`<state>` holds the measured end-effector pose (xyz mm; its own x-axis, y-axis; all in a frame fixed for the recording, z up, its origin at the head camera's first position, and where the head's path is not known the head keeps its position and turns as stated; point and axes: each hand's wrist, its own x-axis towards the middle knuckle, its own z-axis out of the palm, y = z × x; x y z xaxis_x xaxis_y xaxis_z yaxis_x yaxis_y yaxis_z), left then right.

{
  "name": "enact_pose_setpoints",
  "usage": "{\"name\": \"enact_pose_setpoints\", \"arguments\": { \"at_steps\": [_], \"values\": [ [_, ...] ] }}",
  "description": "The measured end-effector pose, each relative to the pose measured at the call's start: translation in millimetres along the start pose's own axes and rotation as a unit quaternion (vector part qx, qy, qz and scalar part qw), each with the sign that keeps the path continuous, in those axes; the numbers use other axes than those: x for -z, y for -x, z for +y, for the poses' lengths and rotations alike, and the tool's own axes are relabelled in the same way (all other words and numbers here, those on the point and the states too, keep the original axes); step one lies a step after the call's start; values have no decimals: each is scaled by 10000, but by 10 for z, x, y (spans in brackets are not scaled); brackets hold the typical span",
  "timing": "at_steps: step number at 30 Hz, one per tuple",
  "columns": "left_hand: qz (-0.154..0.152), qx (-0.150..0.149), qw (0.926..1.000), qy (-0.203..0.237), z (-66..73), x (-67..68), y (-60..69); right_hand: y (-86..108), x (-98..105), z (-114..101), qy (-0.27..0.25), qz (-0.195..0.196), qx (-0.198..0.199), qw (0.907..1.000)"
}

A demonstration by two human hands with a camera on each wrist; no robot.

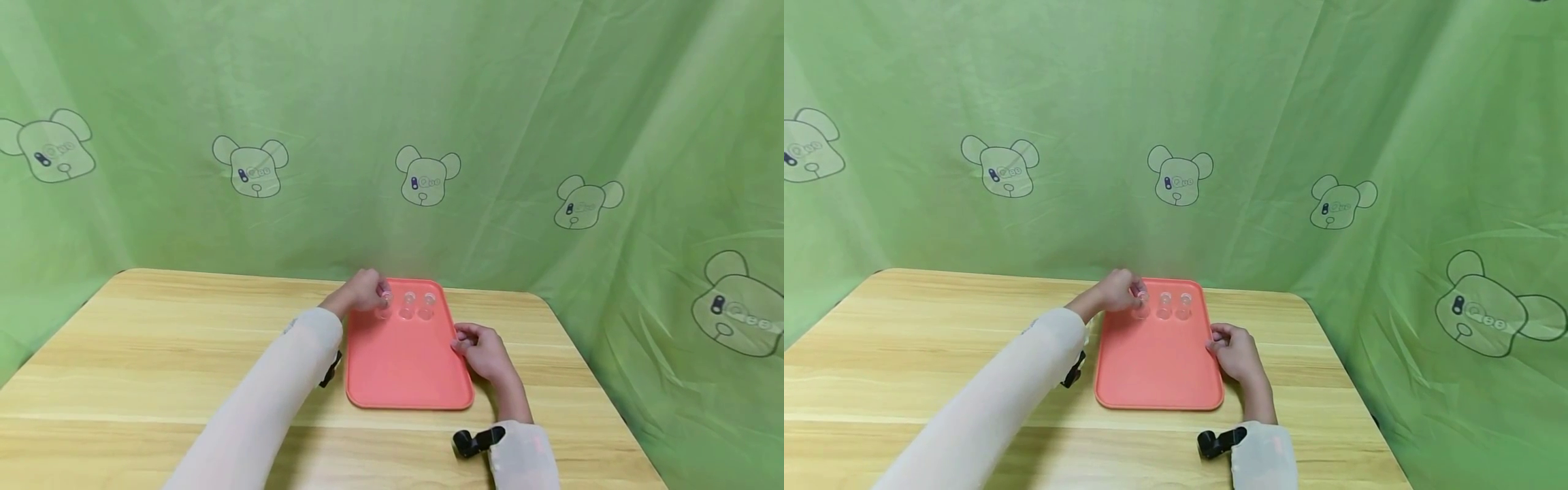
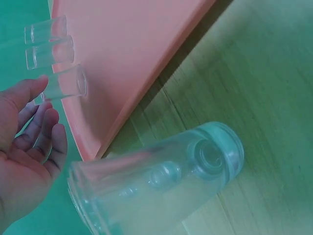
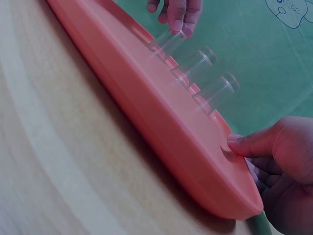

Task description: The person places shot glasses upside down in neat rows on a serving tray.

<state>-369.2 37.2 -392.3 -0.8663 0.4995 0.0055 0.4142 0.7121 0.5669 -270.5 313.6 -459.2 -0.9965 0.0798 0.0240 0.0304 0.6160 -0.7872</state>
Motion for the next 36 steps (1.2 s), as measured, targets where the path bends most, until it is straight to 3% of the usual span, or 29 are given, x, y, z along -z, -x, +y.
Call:
{"name": "enact_pose_setpoints", "arguments": {
  "at_steps": [16,23,36],
  "values": [
    [21,132,9998,140,22,-43,-4,4,-2,-8,7,-45,-1,10000],
    [17,57,9999,156,13,-46,-16,7,3,-10,24,-17,3,10000],
    [15,5,10000,-7,25,47,8,-8,2,1,-8,-23,4,10000]
  ]
}}
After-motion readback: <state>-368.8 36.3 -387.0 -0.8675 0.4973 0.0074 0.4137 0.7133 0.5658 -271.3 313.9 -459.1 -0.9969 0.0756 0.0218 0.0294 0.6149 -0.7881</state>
